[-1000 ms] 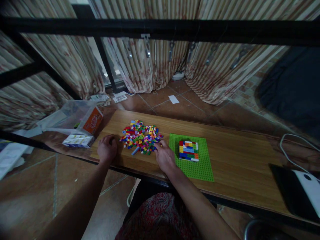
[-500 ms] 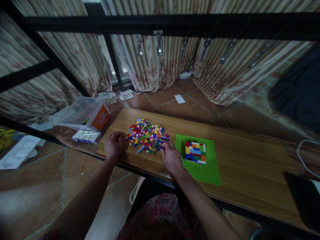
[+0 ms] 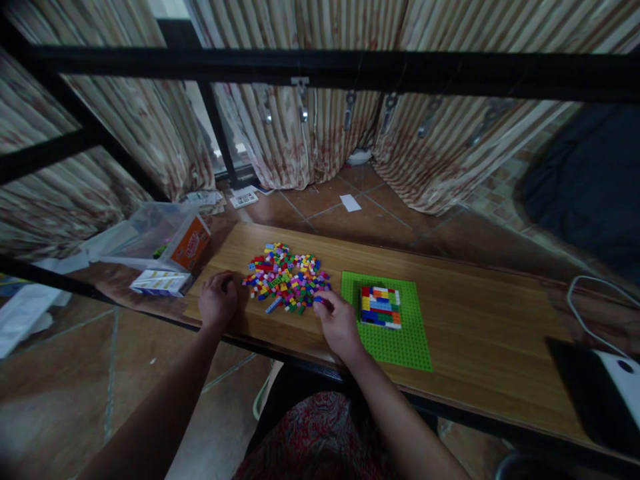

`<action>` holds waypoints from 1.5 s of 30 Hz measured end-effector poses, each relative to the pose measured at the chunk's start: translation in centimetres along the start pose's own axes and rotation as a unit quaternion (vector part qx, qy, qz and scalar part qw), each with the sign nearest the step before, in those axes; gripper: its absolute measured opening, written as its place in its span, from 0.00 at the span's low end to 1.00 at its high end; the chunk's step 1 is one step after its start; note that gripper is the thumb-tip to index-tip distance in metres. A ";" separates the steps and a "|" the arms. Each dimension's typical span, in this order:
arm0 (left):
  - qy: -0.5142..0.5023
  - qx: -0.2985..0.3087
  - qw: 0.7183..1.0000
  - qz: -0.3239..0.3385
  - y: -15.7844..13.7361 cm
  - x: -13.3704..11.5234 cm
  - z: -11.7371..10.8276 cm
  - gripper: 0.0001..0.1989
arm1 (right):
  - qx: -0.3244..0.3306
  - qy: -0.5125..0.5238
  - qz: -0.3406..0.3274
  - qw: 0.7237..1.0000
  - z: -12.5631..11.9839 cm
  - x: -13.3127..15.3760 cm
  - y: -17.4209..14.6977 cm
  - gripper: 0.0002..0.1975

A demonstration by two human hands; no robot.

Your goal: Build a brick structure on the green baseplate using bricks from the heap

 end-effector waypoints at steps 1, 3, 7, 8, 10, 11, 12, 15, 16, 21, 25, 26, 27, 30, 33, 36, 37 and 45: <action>0.000 0.000 1.000 -0.001 0.0 0.0 0.0 0.13 | 0.004 0.028 0.022 0.999 0.1 -0.2 -0.1 0.12; -0.003 0.000 1.000 -0.003 0.0 0.0 -0.1 0.13 | 0.010 0.085 0.067 0.994 0.4 -0.5 -0.4 0.12; -0.004 0.001 1.000 -0.002 0.0 0.0 -0.1 0.13 | 0.035 0.146 0.118 0.982 1.3 -0.6 -1.3 0.13; -0.004 0.000 1.000 -0.001 0.0 0.0 -0.1 0.13 | 0.041 0.146 0.122 0.981 1.4 -0.6 -1.5 0.12; -0.003 -0.001 1.000 0.002 0.0 0.0 -0.1 0.13 | 0.044 0.131 0.125 0.982 1.6 -0.8 -1.9 0.11; -0.002 -0.001 1.000 0.004 0.0 0.0 -0.1 0.13 | 0.043 0.121 0.127 0.984 1.6 -0.9 -2.1 0.11; -0.001 -0.001 1.000 0.005 0.0 0.0 -0.1 0.13 | 0.041 0.111 0.128 0.985 1.6 -1.1 -2.2 0.11; 0.001 0.000 1.000 0.006 0.0 -0.1 -0.1 0.13 | 0.023 0.101 0.139 0.985 1.4 -1.6 -2.3 0.12; 0.002 0.001 1.000 0.007 0.0 -0.1 -0.2 0.13 | 0.016 0.105 0.144 0.984 1.4 -1.8 -2.3 0.12; 0.004 -0.001 1.000 0.007 0.0 0.0 -0.1 0.14 | 0.018 0.046 0.149 0.988 1.5 -2.5 -1.6 0.15; 0.012 0.000 1.000 0.014 0.0 0.0 0.0 0.14 | 0.012 -0.135 0.025 0.991 1.3 -1.1 0.1 0.14; 0.015 0.000 1.000 0.017 0.0 0.0 0.0 0.14 | 0.006 -0.172 -0.006 0.985 1.3 -0.8 0.5 0.13; 0.016 -0.001 1.000 0.018 0.0 0.0 0.0 0.14 | 0.003 -0.201 -0.027 0.979 1.4 -0.6 0.8 0.13; 0.014 -0.006 1.000 0.016 0.0 0.0 -0.1 0.13 | 0.001 -0.242 -0.046 0.969 1.4 -0.5 1.3 0.13; 0.008 -0.008 1.000 0.012 0.0 -0.1 -0.1 0.13 | -0.010 -0.252 -0.055 0.966 1.0 -0.2 1.8 0.14; 0.005 -0.007 1.000 0.010 0.0 -0.2 -0.2 0.13 | -0.020 -0.291 -0.063 0.954 0.5 0.3 2.9 0.16; 0.006 -0.007 1.000 0.008 0.0 -0.2 -0.2 0.13 | -0.017 -0.311 -0.066 0.948 0.5 0.5 3.3 0.16; -0.001 -0.007 1.000 0.013 0.0 -0.3 -0.3 0.13 | 0.052 -0.376 -0.090 0.921 2.0 0.7 5.9 0.15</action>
Point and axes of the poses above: each hand's wrist, its own y-axis towards the middle knuckle, its own z-axis out of the palm, x = y × z, the point moved 8 cm from there along y, towards the middle knuckle, and after that the axes turned 11 degrees about -x, right-handed, at the moved point
